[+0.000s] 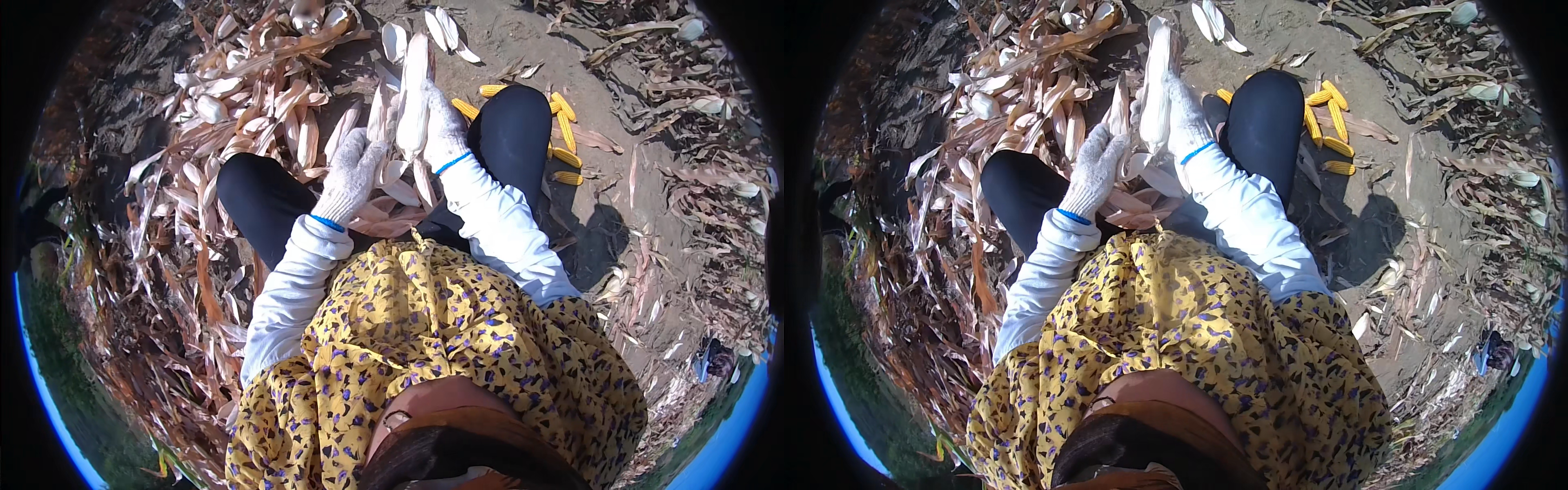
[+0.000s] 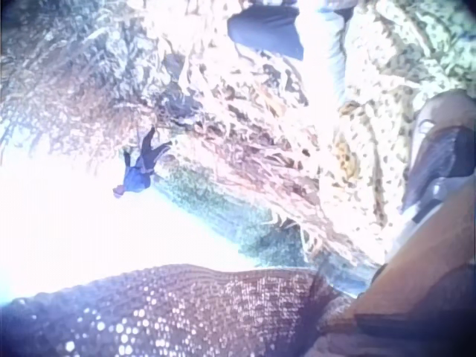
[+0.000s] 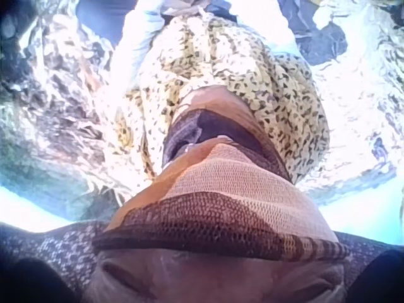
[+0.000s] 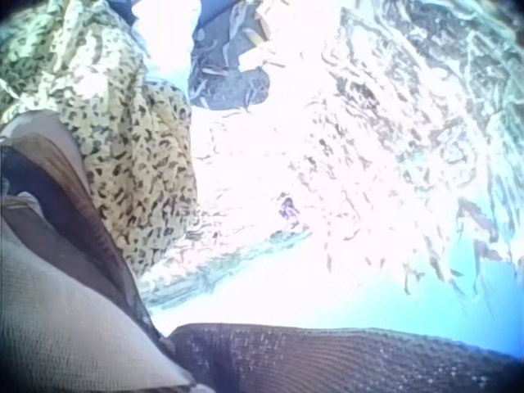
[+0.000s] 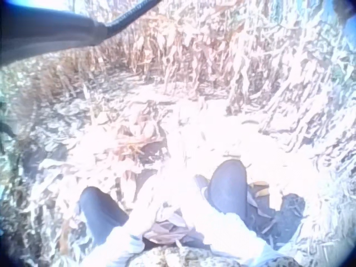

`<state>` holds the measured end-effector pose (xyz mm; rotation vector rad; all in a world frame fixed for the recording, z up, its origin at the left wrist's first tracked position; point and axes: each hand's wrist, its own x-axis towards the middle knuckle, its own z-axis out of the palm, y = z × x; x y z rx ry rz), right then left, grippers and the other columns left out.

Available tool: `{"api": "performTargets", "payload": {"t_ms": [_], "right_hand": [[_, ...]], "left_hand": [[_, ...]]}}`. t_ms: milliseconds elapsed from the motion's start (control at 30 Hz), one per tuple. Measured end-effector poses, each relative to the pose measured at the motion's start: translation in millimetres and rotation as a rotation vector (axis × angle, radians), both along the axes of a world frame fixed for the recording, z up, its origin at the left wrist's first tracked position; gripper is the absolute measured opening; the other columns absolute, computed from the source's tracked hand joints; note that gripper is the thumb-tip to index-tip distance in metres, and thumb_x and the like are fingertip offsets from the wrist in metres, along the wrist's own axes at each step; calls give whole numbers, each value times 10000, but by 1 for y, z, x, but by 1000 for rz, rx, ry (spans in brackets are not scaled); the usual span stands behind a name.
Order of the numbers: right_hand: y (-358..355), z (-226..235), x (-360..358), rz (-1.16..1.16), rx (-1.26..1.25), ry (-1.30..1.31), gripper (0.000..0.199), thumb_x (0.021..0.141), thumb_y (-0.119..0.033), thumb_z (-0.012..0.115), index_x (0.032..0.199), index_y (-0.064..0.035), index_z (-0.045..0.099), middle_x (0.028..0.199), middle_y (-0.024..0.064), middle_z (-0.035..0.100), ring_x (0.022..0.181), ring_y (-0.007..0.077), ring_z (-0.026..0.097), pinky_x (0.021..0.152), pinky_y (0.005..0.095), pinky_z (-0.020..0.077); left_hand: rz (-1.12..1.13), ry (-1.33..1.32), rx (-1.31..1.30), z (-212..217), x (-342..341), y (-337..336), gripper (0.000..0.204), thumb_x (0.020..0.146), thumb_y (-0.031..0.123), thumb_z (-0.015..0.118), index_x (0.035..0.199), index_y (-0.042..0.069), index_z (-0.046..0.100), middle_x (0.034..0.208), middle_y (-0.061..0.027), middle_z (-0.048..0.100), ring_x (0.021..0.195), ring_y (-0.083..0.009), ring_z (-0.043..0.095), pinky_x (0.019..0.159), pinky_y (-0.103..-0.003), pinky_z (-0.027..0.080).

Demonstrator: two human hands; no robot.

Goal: The person sits on the ground and shucks corn cobs by hand, removing dried husks and placing the cleaned cobs to the side. The person handles each cob individually, peeling back the husks and discarding them onto a growing pile.

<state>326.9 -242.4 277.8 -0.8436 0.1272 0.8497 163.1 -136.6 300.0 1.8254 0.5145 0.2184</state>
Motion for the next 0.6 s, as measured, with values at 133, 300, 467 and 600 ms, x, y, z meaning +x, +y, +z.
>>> {"api": "performTargets", "payload": {"t_ms": [133,300,467,600], "right_hand": [[-18,11,13,143,538,-13,649,949,-529,496,1308,11,502,942,138,658,741,274,648,656,418,551],[-25,20,-5,318,429,-43,814,905,-690,464,1302,21,492,850,163,653,626,303,644,556,412,551],[-19,30,-24,377,261,-258,720,925,-637,478,1320,-35,480,998,148,641,748,292,656,557,408,555],[-16,5,-23,336,33,-433,643,960,-540,498,1400,-76,431,1233,139,595,1056,262,614,833,415,553]], "left_hand": [[-304,598,342,-44,-23,9,599,871,340,675,1338,39,451,1140,-200,636,1101,-336,614,939,-427,482],[-41,-13,578,-26,19,18,580,884,378,658,1313,8,532,1246,-233,593,1183,-370,558,989,-426,448],[-32,-250,-275,31,53,21,448,970,337,593,1256,-9,594,1110,-88,648,989,-141,584,885,-278,458],[22,-168,-260,52,54,13,385,937,287,652,1172,-17,626,968,-28,650,865,-108,574,805,-251,467]]}}
